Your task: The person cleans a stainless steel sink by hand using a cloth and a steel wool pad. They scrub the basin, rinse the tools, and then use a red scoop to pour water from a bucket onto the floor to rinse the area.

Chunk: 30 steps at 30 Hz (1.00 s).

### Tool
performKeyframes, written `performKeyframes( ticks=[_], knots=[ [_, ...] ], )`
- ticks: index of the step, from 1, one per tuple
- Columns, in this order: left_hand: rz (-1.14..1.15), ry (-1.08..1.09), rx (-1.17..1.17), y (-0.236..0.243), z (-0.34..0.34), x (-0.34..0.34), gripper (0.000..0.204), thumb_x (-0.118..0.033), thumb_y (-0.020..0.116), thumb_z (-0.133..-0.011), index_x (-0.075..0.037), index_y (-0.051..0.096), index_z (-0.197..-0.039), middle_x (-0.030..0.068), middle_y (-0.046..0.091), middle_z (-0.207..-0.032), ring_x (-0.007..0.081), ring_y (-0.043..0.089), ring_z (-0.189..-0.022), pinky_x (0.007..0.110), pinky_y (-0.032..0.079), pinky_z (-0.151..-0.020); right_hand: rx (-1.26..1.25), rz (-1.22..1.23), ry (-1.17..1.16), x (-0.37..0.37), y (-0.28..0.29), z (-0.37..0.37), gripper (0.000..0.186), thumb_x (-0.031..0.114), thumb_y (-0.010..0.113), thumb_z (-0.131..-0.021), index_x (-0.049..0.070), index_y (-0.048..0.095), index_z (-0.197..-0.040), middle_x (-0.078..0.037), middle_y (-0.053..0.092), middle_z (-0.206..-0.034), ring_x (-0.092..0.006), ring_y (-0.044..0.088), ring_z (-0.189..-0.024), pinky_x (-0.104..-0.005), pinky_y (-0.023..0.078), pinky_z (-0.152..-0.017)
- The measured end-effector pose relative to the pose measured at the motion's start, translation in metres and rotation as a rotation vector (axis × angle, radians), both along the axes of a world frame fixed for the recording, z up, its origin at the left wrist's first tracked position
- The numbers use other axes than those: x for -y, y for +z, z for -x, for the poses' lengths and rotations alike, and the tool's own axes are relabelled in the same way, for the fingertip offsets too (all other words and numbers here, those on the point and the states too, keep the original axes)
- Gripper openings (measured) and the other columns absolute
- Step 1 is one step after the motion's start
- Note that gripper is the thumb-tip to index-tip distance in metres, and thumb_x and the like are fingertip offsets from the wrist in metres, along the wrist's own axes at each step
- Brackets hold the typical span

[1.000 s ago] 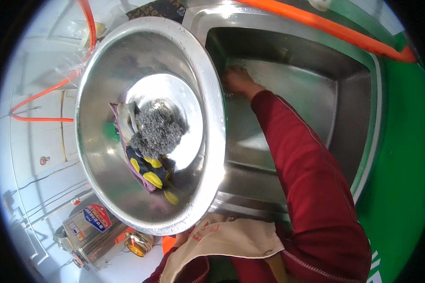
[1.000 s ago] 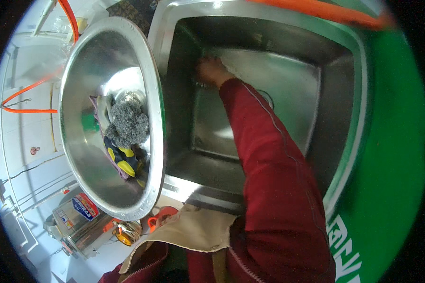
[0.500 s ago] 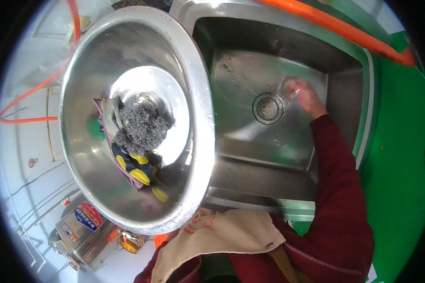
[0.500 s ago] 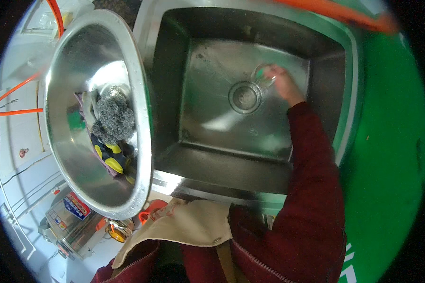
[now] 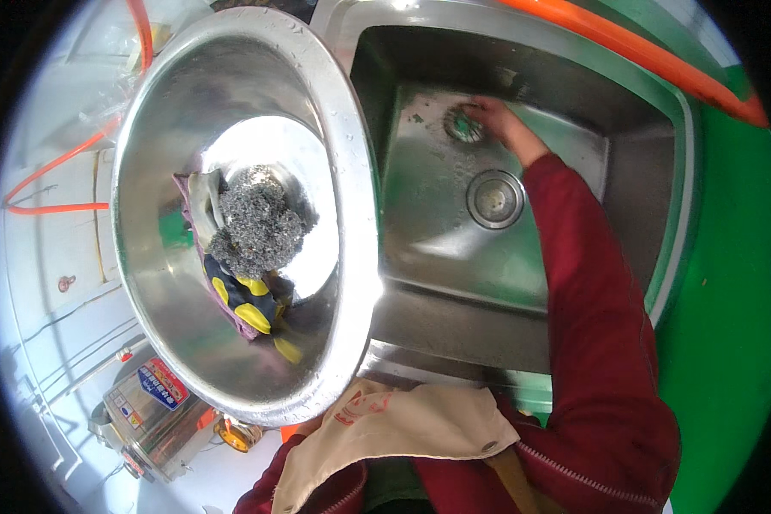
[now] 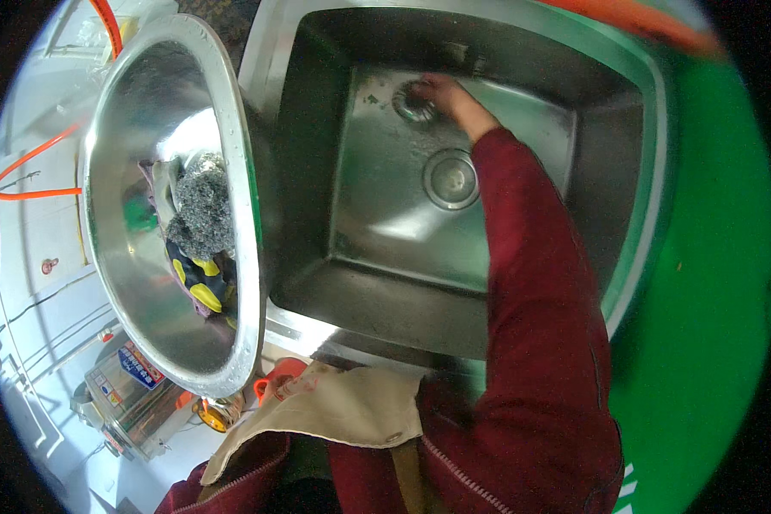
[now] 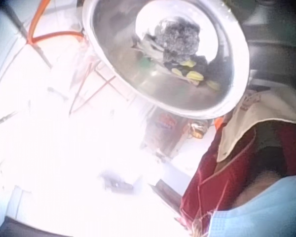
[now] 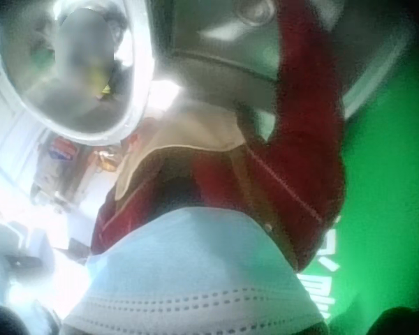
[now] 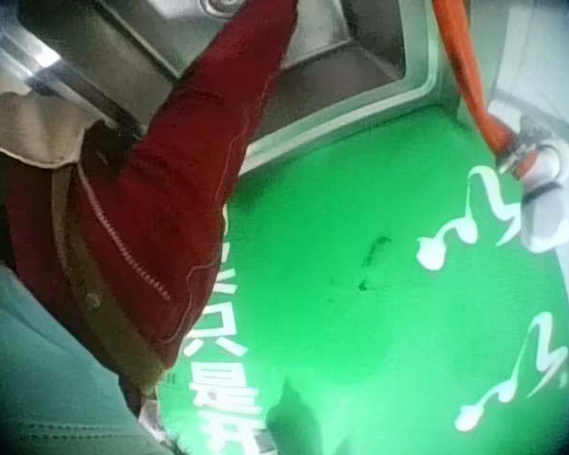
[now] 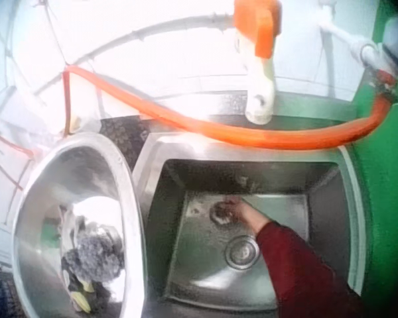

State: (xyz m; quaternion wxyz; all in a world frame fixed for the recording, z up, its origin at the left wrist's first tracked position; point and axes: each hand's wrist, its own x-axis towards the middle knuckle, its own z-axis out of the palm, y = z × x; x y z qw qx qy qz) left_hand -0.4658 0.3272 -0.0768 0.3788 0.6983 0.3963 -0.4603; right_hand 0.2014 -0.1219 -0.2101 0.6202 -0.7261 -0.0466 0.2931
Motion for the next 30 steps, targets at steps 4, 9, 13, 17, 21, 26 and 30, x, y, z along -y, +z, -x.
performKeyframes(
  ticks=[4,9,13,17,21,26,30],
  knots=[
    [-0.025,0.176,0.036,0.021,0.017,0.001,0.041,-0.024,0.055,-0.09,-0.002,0.045,-0.123,0.0116,0.048,-0.12,0.0223,0.048,-0.107,0.034,0.039,-0.091,0.368,0.243,0.164,-0.105,-0.004,-0.056,0.032,0.027,0.056,-0.088,0.005,0.059,-0.112,-0.01,0.061,-0.105,-0.0216,0.055,-0.096,-0.0338,0.043,-0.084],
    [-0.015,0.273,-0.005,0.035,0.03,0.0,0.037,-0.021,0.055,-0.09,-0.001,0.048,-0.119,0.0119,0.052,-0.114,0.0219,0.052,-0.101,0.034,0.042,-0.087,0.346,0.224,0.5,-0.1,-0.021,-0.015,0.033,0.025,0.052,-0.089,0.007,0.058,-0.116,-0.015,0.057,-0.117,-0.0287,0.055,-0.107,-0.038,0.041,-0.093],
    [0.024,0.343,0.005,0.024,0.039,-0.003,0.033,-0.019,0.055,-0.089,0.0,0.05,-0.116,0.0122,0.055,-0.11,0.0216,0.054,-0.097,0.034,0.045,-0.084,0.123,0.367,0.924,-0.017,-0.003,0.044,0.028,0.025,0.051,-0.087,0.007,0.064,-0.103,-0.011,0.064,-0.101,-0.0253,0.059,-0.09,-0.0378,0.044,-0.083],
    [0.077,0.423,0.013,0.004,0.041,-0.008,0.03,-0.017,0.054,-0.089,0.001,0.051,-0.113,0.0125,0.057,-0.105,0.0213,0.057,-0.093,0.035,0.047,-0.081,0.099,0.345,0.468,0.051,0.023,0.037,0.024,0.019,0.054,-0.087,0.005,0.06,-0.106,-0.006,0.063,-0.097,-0.0187,0.058,-0.09,-0.0347,0.045,-0.081],
    [0.358,0.97,0.038,-0.02,0.026,-0.003,0.027,-0.014,0.054,-0.089,0.002,0.053,-0.11,0.0128,0.06,-0.1,0.021,0.06,-0.088,0.035,0.05,-0.078,-0.018,-0.069,-0.131,0.038,0.01,-0.024,0.025,0.02,0.053,-0.089,0.005,0.059,-0.108,-0.005,0.062,-0.097,-0.0138,0.055,-0.088,-0.0309,0.044,-0.08],
    [-0.025,0.2,0.071,-0.02,0.014,0.001,0.025,-0.013,0.052,-0.09,0.002,0.053,-0.11,0.0103,0.06,-0.1,0.0199,0.059,-0.092,0.033,0.049,-0.08,-0.205,-0.048,0.138,-0.018,-0.019,0.023,0.029,0.017,0.054,-0.089,0.003,0.057,-0.114,-0.01,0.064,-0.106,-0.02,0.056,-0.099,-0.0332,0.041,-0.089],
    [0.092,0.783,0.163,-0.039,0.043,-0.004,0.025,-0.011,0.053,-0.089,0.003,0.054,-0.11,0.013,0.061,-0.102,0.0201,0.061,-0.088,0.033,0.05,-0.077,0.129,0.351,0.534,0.033,-0.002,0.088,0.029,0.021,0.057,-0.087,0.003,0.059,-0.109,-0.009,0.062,-0.098,-0.0211,0.057,-0.096,-0.0325,0.043,-0.085]
  ],
)
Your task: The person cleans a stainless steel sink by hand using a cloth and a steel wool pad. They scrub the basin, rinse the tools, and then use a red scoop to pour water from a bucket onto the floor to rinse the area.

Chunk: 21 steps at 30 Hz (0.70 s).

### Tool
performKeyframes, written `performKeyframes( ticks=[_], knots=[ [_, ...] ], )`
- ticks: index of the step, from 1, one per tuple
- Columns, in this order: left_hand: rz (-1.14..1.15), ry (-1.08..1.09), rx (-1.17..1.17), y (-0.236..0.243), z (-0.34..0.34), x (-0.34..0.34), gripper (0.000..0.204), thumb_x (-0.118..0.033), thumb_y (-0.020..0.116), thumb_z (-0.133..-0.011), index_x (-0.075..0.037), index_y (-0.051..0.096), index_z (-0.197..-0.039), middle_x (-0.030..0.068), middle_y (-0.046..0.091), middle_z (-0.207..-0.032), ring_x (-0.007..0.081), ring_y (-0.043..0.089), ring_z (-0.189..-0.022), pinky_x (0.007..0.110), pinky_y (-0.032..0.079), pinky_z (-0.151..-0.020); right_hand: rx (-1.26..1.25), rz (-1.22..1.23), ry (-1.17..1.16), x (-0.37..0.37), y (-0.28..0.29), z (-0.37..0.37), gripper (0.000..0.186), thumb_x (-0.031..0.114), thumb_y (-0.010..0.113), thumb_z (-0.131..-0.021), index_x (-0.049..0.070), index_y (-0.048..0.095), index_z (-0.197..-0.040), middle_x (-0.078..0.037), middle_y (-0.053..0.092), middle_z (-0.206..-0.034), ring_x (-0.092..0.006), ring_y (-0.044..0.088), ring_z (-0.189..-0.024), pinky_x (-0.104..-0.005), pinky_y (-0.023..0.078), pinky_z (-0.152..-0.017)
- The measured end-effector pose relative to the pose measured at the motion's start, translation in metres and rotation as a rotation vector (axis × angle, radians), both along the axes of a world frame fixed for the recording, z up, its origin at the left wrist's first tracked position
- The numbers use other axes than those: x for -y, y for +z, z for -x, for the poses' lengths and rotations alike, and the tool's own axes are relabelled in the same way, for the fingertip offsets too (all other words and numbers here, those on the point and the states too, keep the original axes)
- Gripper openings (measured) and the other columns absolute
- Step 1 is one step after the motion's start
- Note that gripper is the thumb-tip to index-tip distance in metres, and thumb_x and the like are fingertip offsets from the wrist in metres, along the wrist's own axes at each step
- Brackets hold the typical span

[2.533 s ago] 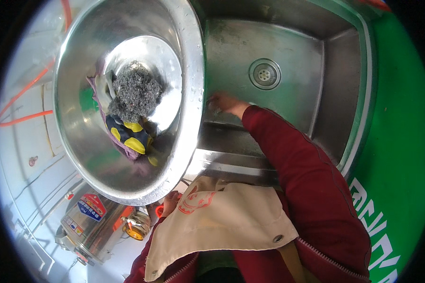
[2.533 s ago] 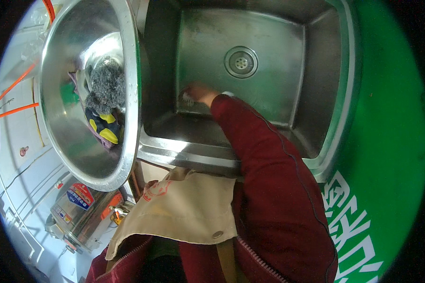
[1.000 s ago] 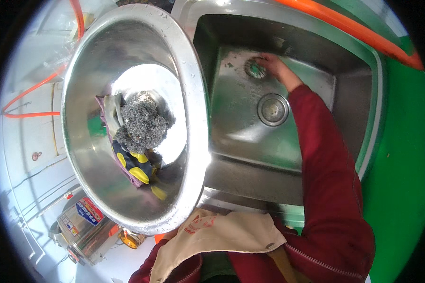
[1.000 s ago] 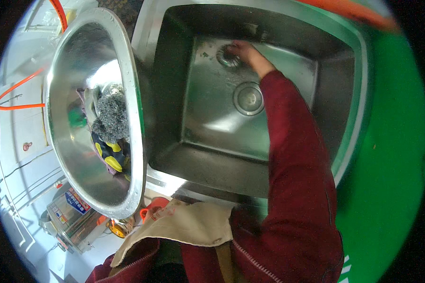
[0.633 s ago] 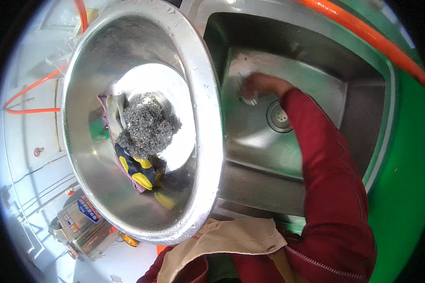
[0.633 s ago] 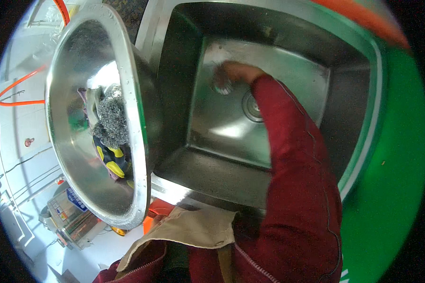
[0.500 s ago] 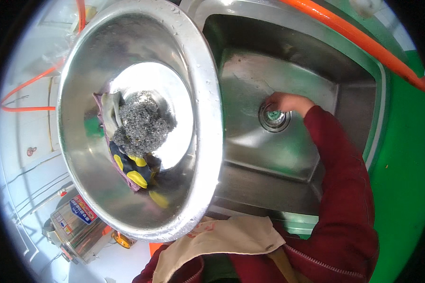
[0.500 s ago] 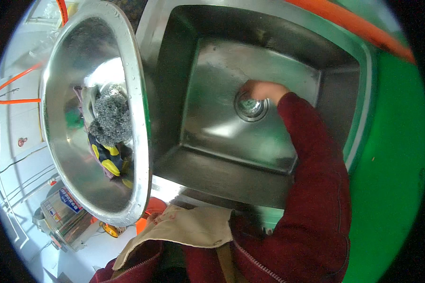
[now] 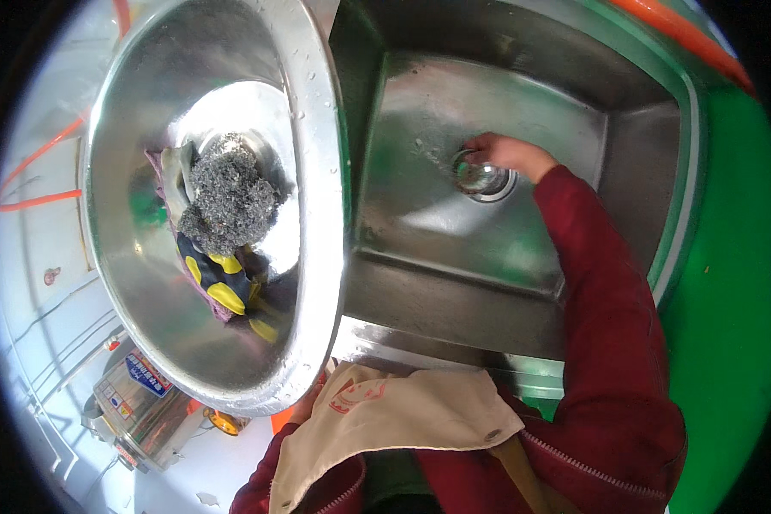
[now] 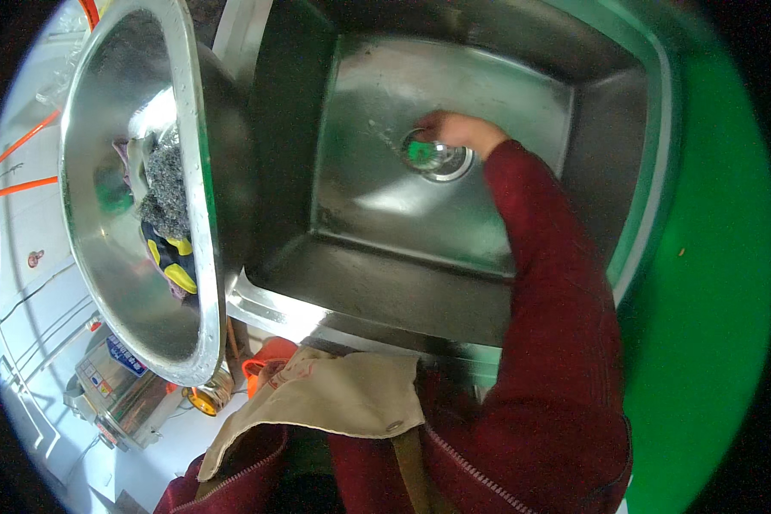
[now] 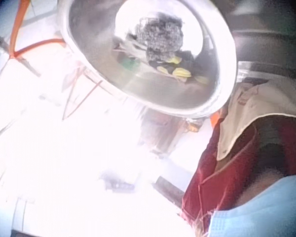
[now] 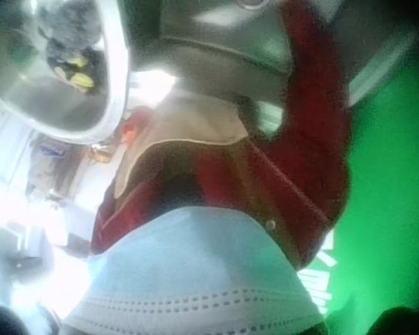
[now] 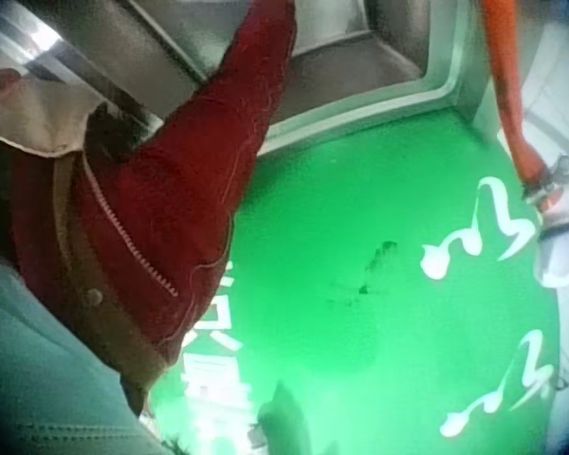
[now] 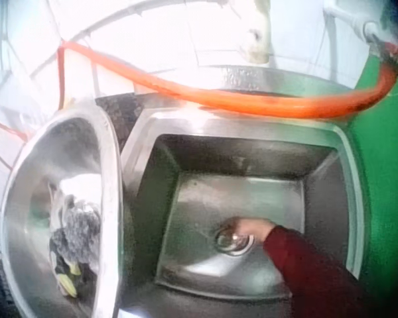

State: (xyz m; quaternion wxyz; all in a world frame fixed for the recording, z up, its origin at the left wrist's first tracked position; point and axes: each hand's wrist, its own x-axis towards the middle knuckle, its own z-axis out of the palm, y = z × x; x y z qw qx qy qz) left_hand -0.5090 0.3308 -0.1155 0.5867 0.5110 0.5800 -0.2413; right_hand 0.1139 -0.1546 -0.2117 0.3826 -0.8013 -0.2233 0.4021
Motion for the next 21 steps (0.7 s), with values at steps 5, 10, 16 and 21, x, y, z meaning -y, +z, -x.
performKeyframes(
  ticks=[5,10,16,21],
  knots=[
    [-0.052,-0.265,-0.116,-0.041,0.036,-0.013,0.019,-0.011,0.06,-0.085,-0.001,0.061,-0.102,0.0079,0.064,-0.096,0.0189,0.058,-0.089,0.031,0.046,-0.081,-0.241,-0.446,-1.064,0.09,0.007,-0.02,0.025,0.022,0.054,-0.09,0.003,0.058,-0.106,-0.007,0.06,-0.1,-0.0188,0.057,-0.094,-0.0323,0.044,-0.081],
    [-0.16,-0.346,-0.034,-0.029,0.015,-0.009,0.02,-0.014,0.062,-0.085,0.001,0.062,-0.098,0.0107,0.065,-0.091,0.0197,0.06,-0.084,0.031,0.047,-0.075,-0.172,-0.14,-1.118,0.054,-0.01,0.0,0.022,0.016,0.053,-0.091,0.004,0.058,-0.109,-0.003,0.06,-0.099,-0.0132,0.056,-0.09,-0.0271,0.045,-0.079],
    [-0.206,-0.579,-0.019,-0.02,-0.006,0.0,0.024,-0.016,0.061,-0.087,0.005,0.061,-0.099,0.0129,0.065,-0.092,0.0185,0.06,-0.084,0.03,0.047,-0.075,-0.387,-0.827,-0.867,0.036,0.031,0.027,0.029,0.009,0.048,-0.092,0.004,0.056,-0.118,-0.002,0.06,-0.097,-0.0131,0.056,-0.089,-0.025,0.044,-0.079],
    [-0.072,-0.517,0.027,-0.03,0.001,-0.005,0.023,-0.016,0.06,-0.087,0.002,0.061,-0.103,0.0078,0.065,-0.093,0.0168,0.059,-0.087,0.028,0.047,-0.075,-0.168,0.003,-0.856,0.079,0.029,0.019,0.025,0.004,0.049,-0.085,0.007,0.061,-0.106,-0.006,0.063,-0.096,-0.0151,0.058,-0.089,-0.0272,0.046,-0.077]
  ],
)
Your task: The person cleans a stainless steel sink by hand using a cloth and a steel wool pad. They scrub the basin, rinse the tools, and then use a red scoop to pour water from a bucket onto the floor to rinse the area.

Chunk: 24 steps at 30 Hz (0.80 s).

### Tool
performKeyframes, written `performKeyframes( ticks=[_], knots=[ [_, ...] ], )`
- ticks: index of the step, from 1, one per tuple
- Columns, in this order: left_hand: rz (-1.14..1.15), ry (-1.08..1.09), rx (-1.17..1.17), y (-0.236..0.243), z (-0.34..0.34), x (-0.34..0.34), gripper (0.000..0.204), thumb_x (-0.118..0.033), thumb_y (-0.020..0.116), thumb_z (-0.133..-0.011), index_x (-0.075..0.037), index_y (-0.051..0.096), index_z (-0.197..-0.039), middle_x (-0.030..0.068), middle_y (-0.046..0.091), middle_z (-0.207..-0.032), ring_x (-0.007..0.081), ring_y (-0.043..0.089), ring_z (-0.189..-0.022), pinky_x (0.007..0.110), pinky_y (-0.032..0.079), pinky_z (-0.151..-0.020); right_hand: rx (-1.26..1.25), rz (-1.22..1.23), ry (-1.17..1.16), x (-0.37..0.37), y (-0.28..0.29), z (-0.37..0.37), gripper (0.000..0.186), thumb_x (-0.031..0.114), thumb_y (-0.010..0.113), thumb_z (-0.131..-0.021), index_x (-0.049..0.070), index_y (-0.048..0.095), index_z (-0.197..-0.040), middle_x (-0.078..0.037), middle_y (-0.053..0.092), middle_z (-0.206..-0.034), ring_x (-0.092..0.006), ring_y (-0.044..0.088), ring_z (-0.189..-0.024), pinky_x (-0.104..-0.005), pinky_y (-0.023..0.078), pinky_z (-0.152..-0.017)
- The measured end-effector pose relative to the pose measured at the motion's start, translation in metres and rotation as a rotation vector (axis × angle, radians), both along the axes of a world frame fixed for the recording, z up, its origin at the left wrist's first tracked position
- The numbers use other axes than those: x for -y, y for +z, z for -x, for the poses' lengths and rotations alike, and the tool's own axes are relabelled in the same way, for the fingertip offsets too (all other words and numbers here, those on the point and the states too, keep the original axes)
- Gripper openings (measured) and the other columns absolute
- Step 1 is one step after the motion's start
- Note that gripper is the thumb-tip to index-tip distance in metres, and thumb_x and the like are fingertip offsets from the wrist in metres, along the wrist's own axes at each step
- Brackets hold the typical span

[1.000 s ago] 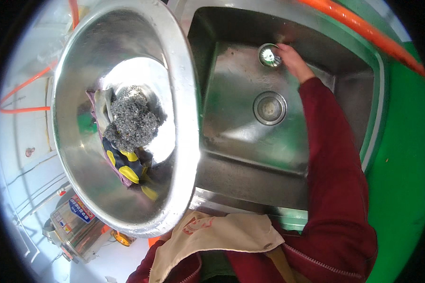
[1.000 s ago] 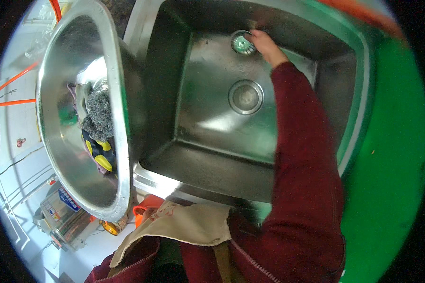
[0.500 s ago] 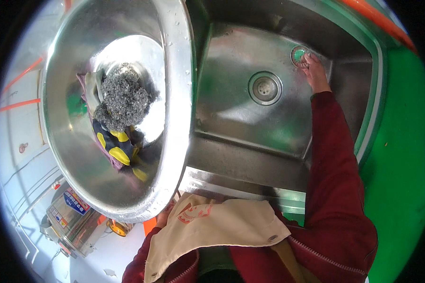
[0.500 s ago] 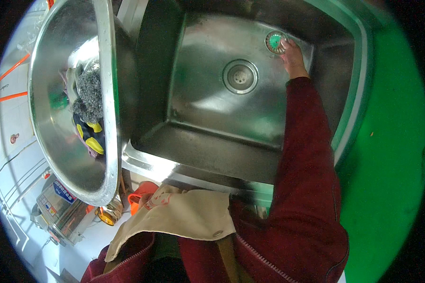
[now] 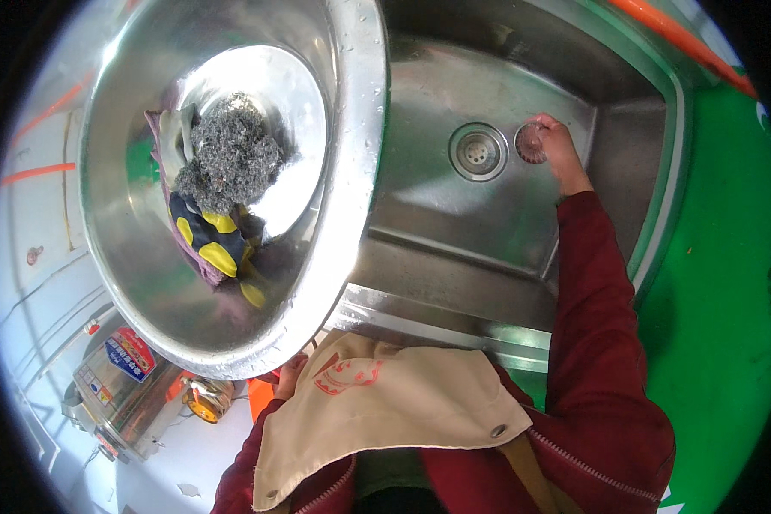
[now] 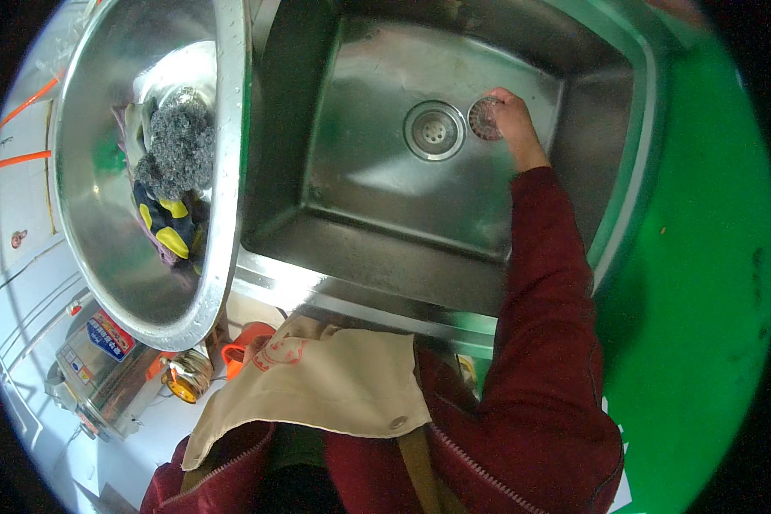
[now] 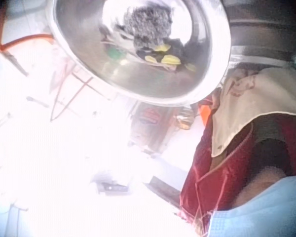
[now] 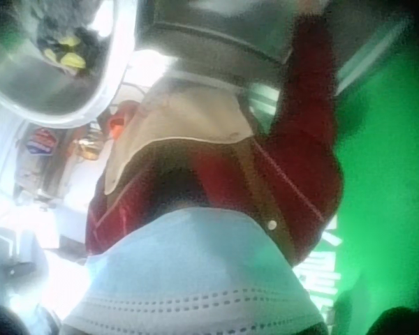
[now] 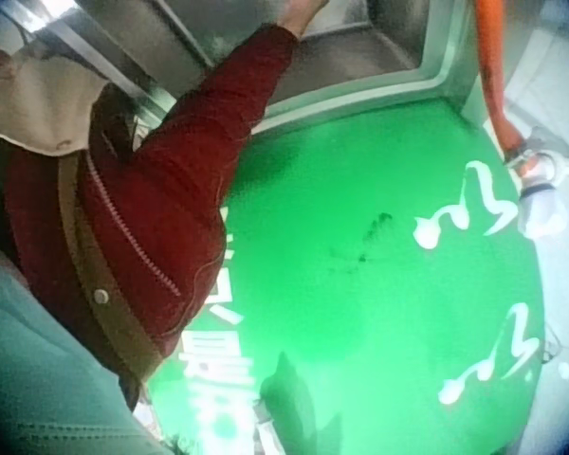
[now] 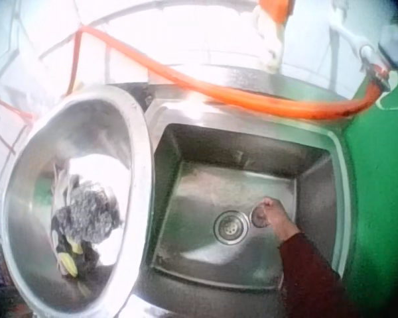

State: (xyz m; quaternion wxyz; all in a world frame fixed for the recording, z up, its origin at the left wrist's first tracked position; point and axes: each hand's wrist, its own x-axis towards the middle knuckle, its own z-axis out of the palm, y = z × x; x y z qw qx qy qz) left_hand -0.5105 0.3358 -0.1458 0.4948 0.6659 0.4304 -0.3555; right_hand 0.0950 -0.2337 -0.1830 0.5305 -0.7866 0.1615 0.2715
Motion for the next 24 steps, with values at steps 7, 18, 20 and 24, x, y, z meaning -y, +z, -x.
performKeyframes(
  ticks=[7,18,20,24],
  knots=[
    [-0.041,0.082,-0.041,0.012,-0.01,0.011,0.023,-0.013,0.06,-0.087,0.001,0.06,-0.105,0.0076,0.064,-0.097,0.0169,0.059,-0.091,0.029,0.047,-0.078,0.774,0.834,0.361,-0.025,0.001,0.028,0.029,0.004,0.055,-0.078,0.007,0.058,-0.106,-0.013,0.059,-0.097,-0.0314,0.059,-0.085,-0.0385,0.047,-0.076],
    [-0.095,0.095,-0.076,0.033,-0.01,0.017,0.023,-0.012,0.06,-0.087,0.001,0.06,-0.105,0.0084,0.064,-0.098,0.0172,0.059,-0.093,0.029,0.047,-0.08,0.601,0.663,0.653,-0.093,-0.034,0.057,0.032,0.009,0.061,-0.074,0.004,0.055,-0.105,-0.018,0.052,-0.112,-0.0366,0.054,-0.099,-0.0431,0.046,-0.084],
    [-0.1,0.101,-0.079,0.036,-0.009,0.017,0.023,-0.012,0.06,-0.087,0.001,0.06,-0.105,0.0085,0.064,-0.099,0.0173,0.059,-0.093,0.029,0.047,-0.08,0.674,0.691,0.672,-0.093,-0.042,0.057,0.032,0.009,0.061,-0.073,0.005,0.055,-0.104,-0.018,0.052,-0.111,-0.0374,0.055,-0.096,-0.0435,0.047,-0.082],
    [-0.108,0.108,-0.088,0.041,-0.006,0.019,0.023,-0.012,0.06,-0.087,0.002,0.059,-0.106,0.0088,0.064,-0.099,0.0174,0.059,-0.094,0.029,0.047,-0.081,0.608,0.64,0.683,-0.093,-0.045,0.056,0.026,0.008,0.054,-0.077,0.005,0.056,-0.102,-0.019,0.054,-0.108,-0.0364,0.055,-0.097,-0.0438,0.047,-0.082]
  ],
)
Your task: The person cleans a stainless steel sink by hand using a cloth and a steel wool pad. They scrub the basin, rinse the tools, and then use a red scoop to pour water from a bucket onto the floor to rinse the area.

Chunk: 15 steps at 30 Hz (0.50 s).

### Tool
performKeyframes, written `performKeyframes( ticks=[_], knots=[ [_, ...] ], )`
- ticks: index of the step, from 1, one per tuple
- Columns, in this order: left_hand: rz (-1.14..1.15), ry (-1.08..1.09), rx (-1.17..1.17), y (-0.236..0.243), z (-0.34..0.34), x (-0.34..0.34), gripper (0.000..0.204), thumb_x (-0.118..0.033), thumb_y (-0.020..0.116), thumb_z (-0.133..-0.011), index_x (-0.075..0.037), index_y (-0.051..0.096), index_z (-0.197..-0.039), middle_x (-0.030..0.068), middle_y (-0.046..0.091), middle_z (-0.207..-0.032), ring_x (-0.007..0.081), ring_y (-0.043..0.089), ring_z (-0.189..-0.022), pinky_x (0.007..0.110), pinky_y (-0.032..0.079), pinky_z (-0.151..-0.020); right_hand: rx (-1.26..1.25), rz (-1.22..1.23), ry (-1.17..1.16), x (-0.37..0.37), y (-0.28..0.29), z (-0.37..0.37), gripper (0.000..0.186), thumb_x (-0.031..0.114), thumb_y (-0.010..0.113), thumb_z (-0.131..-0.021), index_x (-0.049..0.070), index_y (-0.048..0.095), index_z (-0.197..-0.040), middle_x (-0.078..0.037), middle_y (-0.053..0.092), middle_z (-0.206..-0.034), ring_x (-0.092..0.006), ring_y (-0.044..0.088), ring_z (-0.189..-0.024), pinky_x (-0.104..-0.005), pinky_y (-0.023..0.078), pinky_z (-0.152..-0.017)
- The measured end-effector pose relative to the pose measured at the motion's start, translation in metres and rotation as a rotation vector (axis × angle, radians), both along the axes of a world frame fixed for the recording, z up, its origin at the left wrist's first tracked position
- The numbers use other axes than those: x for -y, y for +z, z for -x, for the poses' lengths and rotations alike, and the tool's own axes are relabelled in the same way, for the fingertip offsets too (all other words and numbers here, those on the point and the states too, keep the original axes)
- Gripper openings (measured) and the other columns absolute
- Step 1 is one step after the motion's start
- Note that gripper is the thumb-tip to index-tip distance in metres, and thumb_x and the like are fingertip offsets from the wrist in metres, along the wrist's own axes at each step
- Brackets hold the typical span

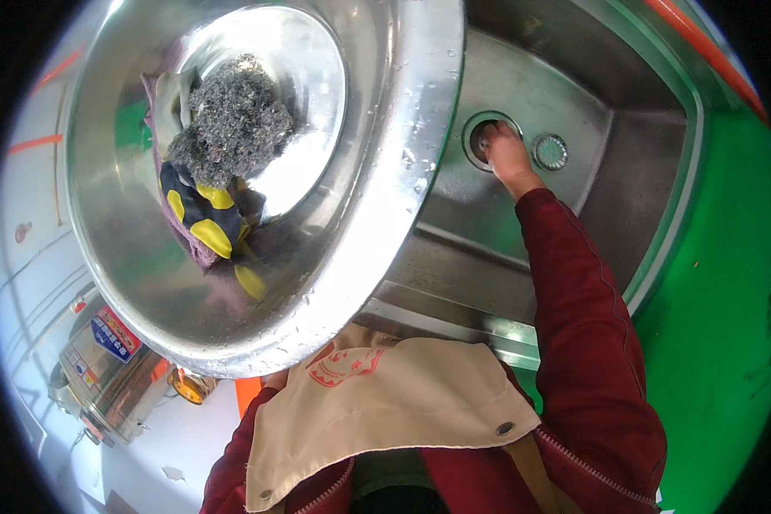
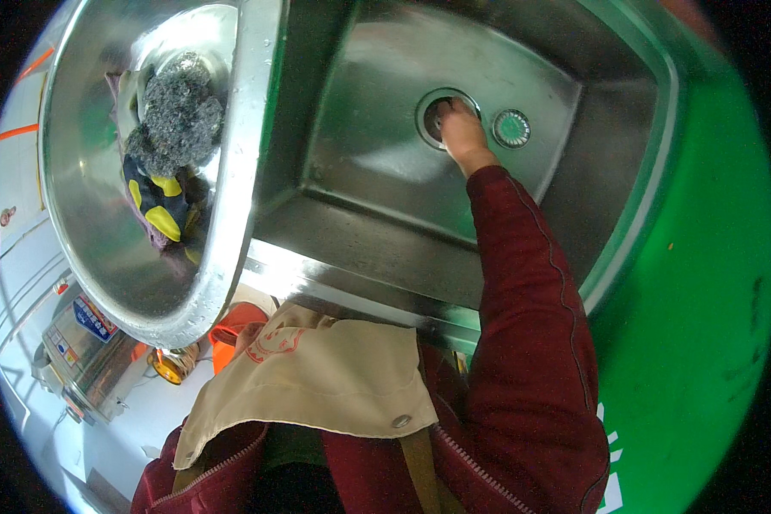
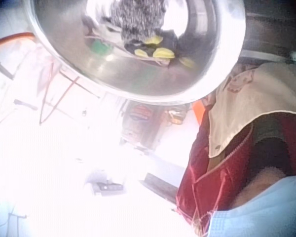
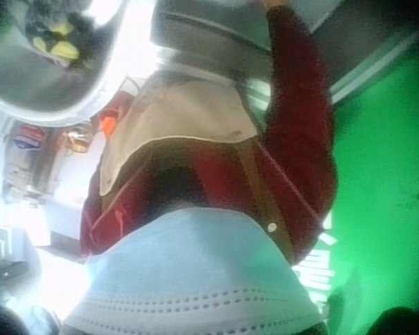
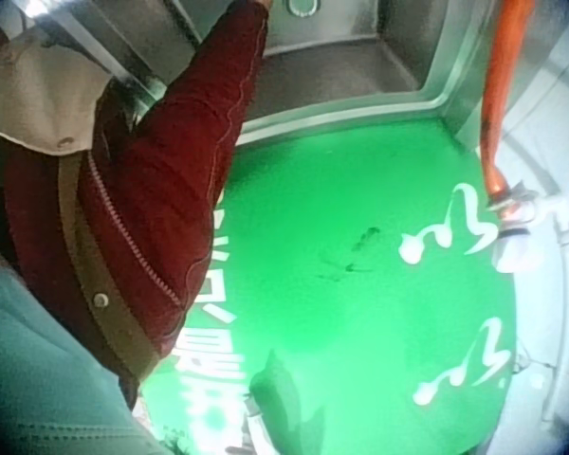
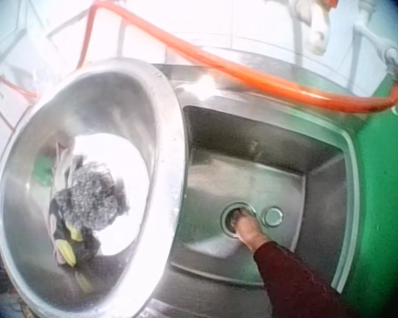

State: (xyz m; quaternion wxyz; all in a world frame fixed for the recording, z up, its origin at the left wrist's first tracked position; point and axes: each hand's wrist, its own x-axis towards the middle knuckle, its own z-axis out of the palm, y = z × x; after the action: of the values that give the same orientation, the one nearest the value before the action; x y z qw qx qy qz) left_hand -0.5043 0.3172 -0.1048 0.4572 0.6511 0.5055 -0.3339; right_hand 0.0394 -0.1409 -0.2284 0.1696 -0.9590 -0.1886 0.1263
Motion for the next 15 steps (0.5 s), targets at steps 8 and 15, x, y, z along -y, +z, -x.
performKeyframes(
  ticks=[8,15],
  knots=[
    [-0.013,-0.001,-0.008,0.004,0.001,0.001,0.023,-0.011,0.06,-0.087,0.002,0.059,-0.106,0.0094,0.063,-0.1,0.0176,0.058,-0.095,0.029,0.047,-0.082,-0.013,0.06,-0.01,-0.012,0.008,0.0,0.021,0.01,0.05,-0.08,0.006,0.057,-0.099,-0.017,0.055,-0.103,-0.0362,0.056,-0.095,-0.0448,0.049,-0.078],
    [-0.024,-0.022,-0.01,0.001,-0.009,0.005,0.023,-0.01,0.06,-0.087,0.002,0.059,-0.106,0.0099,0.063,-0.101,0.0177,0.058,-0.096,0.029,0.047,-0.083,0.077,0.152,0.057,-0.013,0.003,0.003,0.019,0.013,0.051,-0.08,0.007,0.057,-0.097,-0.016,0.055,-0.101,-0.0357,0.057,-0.093,-0.0449,0.05,-0.075]
  ],
)
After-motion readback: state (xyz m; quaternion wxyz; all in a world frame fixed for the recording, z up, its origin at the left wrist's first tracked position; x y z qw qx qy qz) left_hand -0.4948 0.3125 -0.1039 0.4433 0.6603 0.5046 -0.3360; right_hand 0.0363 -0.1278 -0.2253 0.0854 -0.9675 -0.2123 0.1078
